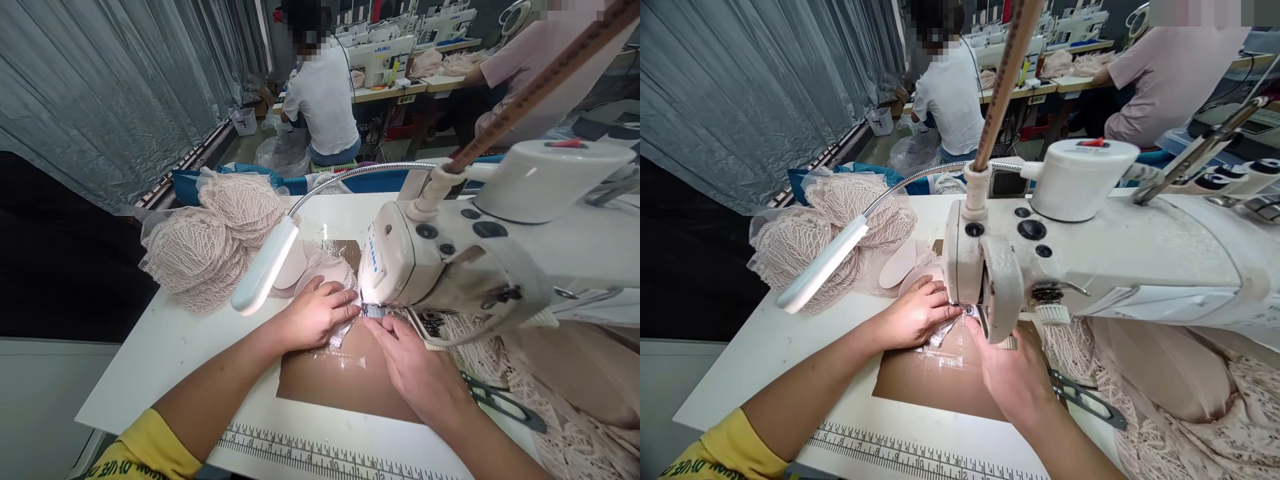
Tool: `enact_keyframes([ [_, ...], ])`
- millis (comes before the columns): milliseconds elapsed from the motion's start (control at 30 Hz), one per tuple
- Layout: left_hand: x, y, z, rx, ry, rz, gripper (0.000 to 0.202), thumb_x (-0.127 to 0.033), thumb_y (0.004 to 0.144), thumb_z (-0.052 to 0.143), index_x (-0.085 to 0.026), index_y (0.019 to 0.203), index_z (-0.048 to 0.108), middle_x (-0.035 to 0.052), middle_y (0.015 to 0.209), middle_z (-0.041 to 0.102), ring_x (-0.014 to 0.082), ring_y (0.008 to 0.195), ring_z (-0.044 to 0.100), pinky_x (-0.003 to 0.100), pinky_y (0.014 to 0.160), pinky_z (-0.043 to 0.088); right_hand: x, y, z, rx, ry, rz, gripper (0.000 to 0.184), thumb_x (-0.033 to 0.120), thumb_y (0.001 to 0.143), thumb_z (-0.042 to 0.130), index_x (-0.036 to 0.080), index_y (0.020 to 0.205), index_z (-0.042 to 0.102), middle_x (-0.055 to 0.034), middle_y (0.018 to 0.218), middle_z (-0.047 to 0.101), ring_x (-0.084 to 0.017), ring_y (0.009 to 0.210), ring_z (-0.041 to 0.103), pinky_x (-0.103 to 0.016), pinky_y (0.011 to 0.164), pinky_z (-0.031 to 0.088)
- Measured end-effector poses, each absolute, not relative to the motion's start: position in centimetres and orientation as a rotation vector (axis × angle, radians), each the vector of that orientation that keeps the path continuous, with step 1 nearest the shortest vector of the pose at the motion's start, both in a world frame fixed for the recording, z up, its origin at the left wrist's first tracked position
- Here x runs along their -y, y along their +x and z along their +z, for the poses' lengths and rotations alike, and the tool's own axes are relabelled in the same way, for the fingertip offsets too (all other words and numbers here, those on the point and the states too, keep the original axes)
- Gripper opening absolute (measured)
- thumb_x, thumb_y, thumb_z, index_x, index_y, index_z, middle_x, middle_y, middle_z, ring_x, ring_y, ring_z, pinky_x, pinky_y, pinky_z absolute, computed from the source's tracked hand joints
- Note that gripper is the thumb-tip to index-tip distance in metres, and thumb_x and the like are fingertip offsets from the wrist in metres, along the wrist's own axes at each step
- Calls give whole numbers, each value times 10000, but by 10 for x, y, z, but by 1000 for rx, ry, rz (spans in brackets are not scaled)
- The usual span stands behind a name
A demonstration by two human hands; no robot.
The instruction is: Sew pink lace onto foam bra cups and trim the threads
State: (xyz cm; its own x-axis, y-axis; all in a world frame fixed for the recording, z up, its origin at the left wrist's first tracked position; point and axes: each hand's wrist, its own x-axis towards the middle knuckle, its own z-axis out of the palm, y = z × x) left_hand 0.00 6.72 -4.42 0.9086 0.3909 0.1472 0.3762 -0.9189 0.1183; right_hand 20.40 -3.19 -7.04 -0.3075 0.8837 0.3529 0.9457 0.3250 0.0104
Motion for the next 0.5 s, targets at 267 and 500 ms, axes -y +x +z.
enact_keyframes([
  [267,-65,0,-38,-662,3030,199,372,-209,881,487,-154,1247,521,137,1221,570,274,1125,465,419,907,376,33,207,-72,2298,-1672,-220,470,82,846,429,284,1211,645,-76,918,694,-147,641,614,-253,548,432],
  [500,-45,-7,-14,-827,2984,57,372,-388,922,440,-135,1164,568,129,1128,606,247,908,562,352,738,472,34,212,-73,2217,-1632,-217,402,147,885,407,253,1160,681,-106,968,709,-197,724,655,-291,621,482],
])
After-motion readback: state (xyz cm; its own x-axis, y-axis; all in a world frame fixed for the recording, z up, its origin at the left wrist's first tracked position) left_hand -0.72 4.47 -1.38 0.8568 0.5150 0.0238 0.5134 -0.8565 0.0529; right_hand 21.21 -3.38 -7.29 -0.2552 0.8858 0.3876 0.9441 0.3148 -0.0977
